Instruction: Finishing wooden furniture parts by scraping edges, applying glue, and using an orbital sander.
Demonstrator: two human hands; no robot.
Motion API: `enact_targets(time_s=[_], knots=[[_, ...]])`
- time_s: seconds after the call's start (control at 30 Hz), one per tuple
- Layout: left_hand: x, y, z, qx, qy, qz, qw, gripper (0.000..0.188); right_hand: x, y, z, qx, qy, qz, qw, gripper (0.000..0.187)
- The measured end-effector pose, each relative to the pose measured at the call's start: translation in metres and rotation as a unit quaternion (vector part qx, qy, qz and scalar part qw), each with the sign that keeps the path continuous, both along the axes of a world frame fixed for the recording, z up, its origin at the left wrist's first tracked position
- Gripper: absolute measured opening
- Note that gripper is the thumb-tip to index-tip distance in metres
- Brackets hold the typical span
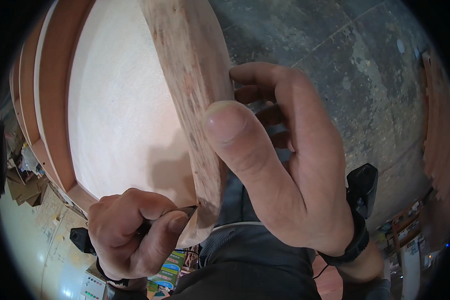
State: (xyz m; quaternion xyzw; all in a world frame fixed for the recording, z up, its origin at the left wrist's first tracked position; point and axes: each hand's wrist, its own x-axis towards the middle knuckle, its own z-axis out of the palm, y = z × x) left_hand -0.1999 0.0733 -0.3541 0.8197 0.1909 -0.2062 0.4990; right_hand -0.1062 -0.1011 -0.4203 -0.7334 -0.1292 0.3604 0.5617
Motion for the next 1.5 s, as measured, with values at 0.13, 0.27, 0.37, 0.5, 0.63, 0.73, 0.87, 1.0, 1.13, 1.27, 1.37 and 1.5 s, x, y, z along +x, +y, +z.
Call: enact_targets(time_s=[0.13,0.27,0.37,0.5,0.63,0.73,0.87,1.0,1.13,1.27,1.37,1.5], knots=[[0.006,0.001,0.0,-0.002,0.004,-0.02,1.0,0.017,0.0,-0.001,-0.003,0.007,-0.009,-0.005,1.0,0.058],[0.014,-0.003,0.013,0.025,0.023,-0.051,0.998,0.015,-0.003,0.002,-0.002,0.019,0.01,-0.023,1.0,0.056],[0.021,-0.013,0.027,0.115,0.092,-0.046,0.988,0.014,-0.003,0.006,0.003,0.03,0.012,-0.037,0.999,0.053],[0.02,0.0,0.026,0.069,-0.014,-0.126,0.99,0.014,-0.005,0.009,0.009,0.02,-0.009,-0.019,1.0,0.047],[0.01,-0.012,0.015,0.035,0.078,0.018,0.996,0.013,-0.006,0.003,0.003,-0.009,-0.031,-0.002,0.999,0.043],[-0.002,-0.013,0.0,0.035,-0.023,0.024,0.999,0.013,-0.004,0.0,0.006,-0.036,-0.04,0.017,0.998,0.043],[-0.009,-0.009,-0.009,0.024,-0.08,-0.002,0.997,0.013,-0.002,0.001,0.011,-0.057,-0.046,0.024,0.997,0.044],[-0.014,-0.018,-0.002,0.135,-0.125,-0.069,0.981,0.014,0.0,0.002,0.012,-0.045,-0.023,0.019,0.999,0.047],[-0.028,-0.025,-0.029,0.204,-0.338,-0.057,0.917,0.017,-0.002,0.0,0.009,-0.044,0.001,0.003,0.999,0.049],[-0.023,-0.031,-0.018,0.276,-0.38,-0.028,0.882,0.017,0.003,0.004,0.015,-0.042,-0.024,0.037,0.998,0.049],[-0.017,-0.027,-0.001,0.191,-0.272,-0.037,0.942,0.016,0.002,-0.003,0.01,-0.048,-0.034,0.032,0.998,0.05],[-0.02,-0.013,-0.007,0.101,-0.084,-0.03,0.991,0.015,0.001,-0.002,0.005,-0.048,-0.037,0.032,0.998,0.051]])
